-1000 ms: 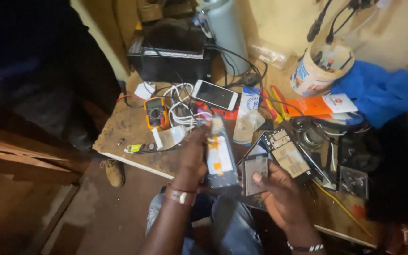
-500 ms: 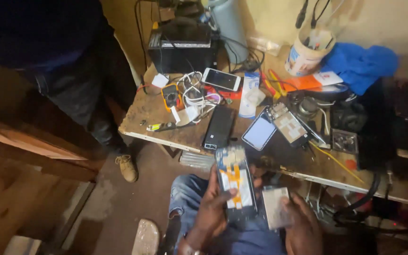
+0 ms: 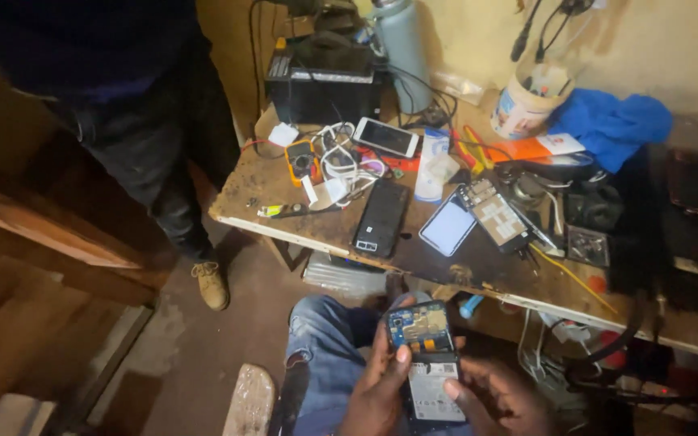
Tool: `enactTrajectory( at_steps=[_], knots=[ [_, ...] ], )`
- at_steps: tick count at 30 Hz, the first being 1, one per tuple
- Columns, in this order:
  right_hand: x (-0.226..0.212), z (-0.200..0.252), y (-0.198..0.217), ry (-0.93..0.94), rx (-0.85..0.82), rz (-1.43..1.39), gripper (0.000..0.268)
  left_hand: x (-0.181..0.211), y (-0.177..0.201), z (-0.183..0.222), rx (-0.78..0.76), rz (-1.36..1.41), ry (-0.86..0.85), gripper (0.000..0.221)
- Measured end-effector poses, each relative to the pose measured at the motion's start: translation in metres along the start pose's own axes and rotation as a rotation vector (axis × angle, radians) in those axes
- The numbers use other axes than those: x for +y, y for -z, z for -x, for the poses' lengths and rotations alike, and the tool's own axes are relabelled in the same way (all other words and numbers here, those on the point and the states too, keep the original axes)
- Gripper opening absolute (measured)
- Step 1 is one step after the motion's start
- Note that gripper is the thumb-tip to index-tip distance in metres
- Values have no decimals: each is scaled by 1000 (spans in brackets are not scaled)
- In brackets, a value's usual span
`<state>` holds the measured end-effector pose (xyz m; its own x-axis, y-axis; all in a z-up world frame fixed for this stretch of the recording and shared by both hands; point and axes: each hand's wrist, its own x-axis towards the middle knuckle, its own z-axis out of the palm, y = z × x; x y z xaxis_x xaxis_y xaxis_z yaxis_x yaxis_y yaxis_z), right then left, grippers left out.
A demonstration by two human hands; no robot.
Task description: Inspecting and assembling internal components of a smartphone, including connecting the battery and motherboard.
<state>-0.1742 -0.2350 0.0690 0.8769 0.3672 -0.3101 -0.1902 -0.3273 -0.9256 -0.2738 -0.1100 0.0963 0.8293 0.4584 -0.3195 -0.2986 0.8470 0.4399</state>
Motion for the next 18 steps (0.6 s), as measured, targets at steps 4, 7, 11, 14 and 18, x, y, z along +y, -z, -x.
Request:
enactTrajectory(
  at_steps=[4, 7, 11, 14, 18],
  knots=[
    [-17, 2, -5, 136, 59, 200, 23, 4, 7, -4, -141, -141, -94, 86],
    [-3, -13, -1, 226, 51, 224, 22, 6, 0, -1, -128, -250, -183, 101],
    [-2, -19, 8, 440, -18, 324, 29, 7, 3, 0, -163, -360, -171, 92],
    [-11, -20, 12, 397, -55, 299, 31, 0, 9, -5, -191, -413, -185, 96],
    [20, -59, 43, 848, -339, 378, 54, -17, 29, -18, -319, -530, -319, 98]
  ],
)
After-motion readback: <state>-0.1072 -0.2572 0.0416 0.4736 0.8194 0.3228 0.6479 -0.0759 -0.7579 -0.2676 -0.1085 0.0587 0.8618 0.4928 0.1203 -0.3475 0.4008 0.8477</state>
